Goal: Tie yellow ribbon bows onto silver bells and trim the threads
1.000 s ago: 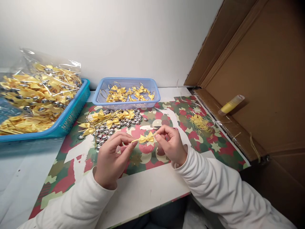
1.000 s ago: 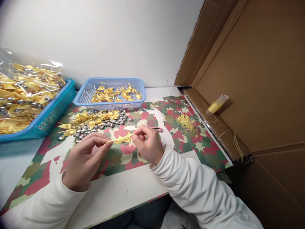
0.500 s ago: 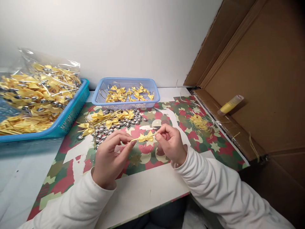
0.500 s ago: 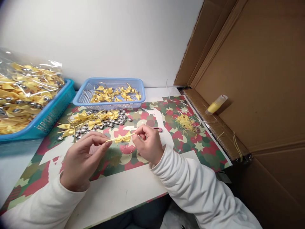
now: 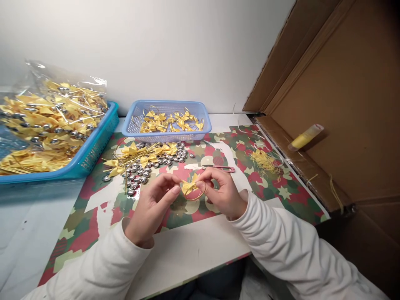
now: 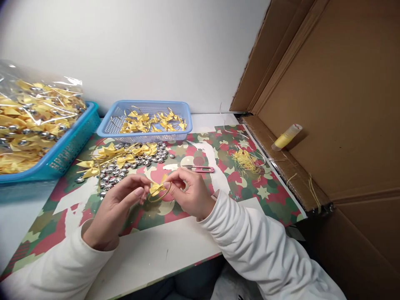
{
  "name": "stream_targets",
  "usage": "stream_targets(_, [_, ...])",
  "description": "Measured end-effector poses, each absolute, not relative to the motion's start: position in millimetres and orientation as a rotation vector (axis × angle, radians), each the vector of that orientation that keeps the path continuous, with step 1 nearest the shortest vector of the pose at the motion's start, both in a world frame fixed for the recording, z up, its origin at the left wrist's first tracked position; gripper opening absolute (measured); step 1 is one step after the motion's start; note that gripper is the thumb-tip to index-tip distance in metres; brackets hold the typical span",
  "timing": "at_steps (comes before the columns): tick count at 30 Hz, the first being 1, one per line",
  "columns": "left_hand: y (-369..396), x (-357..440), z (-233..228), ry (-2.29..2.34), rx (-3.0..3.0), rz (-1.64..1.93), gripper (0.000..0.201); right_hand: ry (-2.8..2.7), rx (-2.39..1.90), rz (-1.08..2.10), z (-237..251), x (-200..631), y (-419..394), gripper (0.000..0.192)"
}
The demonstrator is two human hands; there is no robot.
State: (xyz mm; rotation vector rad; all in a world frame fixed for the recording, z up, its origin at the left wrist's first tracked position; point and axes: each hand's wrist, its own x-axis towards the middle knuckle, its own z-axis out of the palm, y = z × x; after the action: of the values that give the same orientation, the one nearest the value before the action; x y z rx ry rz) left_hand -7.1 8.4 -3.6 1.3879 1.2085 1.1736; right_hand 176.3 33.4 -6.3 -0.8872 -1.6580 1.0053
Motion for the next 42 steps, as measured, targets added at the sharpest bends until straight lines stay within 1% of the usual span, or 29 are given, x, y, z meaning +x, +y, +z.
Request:
stream_targets(7, [7, -1, 3, 1.136, 1.182, 1.052, 0.031, -1.734, -0.850, 0.965, -7, 177, 32, 0.013])
stream_targets(15, [7, 1, 4, 1.123, 1.204, 1.071, 0.031, -1.782, -0.855, 0.954, -8, 176, 32, 0.015])
stream_targets(17, [7, 2, 4, 1.121, 1.197, 1.098, 0.030, -1.795, -0.878, 0.872, -8, 177, 31, 0.009])
stream_targets(19, [6, 2, 4, 1.144, 1.191, 1.146, 0.029, -1.779, -0.903, 0.716, -8, 176, 29, 0.004])
stream_targets(22, [6, 3, 3, 1.211, 1.189, 1.241, 0.027, -1.835, -0.840, 0.469, -9, 175, 25, 0.017])
stream_targets(24, [5, 3, 1, 1.239, 1.194, 1.286, 0.026, -1.937, -0.773, 0.368, -10, 173, 22, 0.020])
stream_targets(29, [-2, 5, -3, 1.166, 1.179, 1.252, 0.025, -1.968, -0.877, 0.336, -11, 168, 18, 0.017])
stream_targets(32, [-5, 6, -7, 1.108, 1.162, 1.215, 0.032, -1.952, -0.916, 0.322, -10, 168, 19, 0.018])
stream_targets(35, [-7, 5, -9, 1.078, 1.192, 1.204, 0.037, -1.984, -0.894, 0.221, -9, 171, 21, 0.014])
stream_targets(38, [-8, 4, -8, 1.046, 1.216, 1.185, 0.031, -2.055, -0.835, 0.081, -9, 174, 25, 0.011])
stream_targets(42, [-6, 3, -5, 1.019, 1.213, 1.228, 0.016, -2.111, -0.723, -0.081, -11, 177, 28, 0.009])
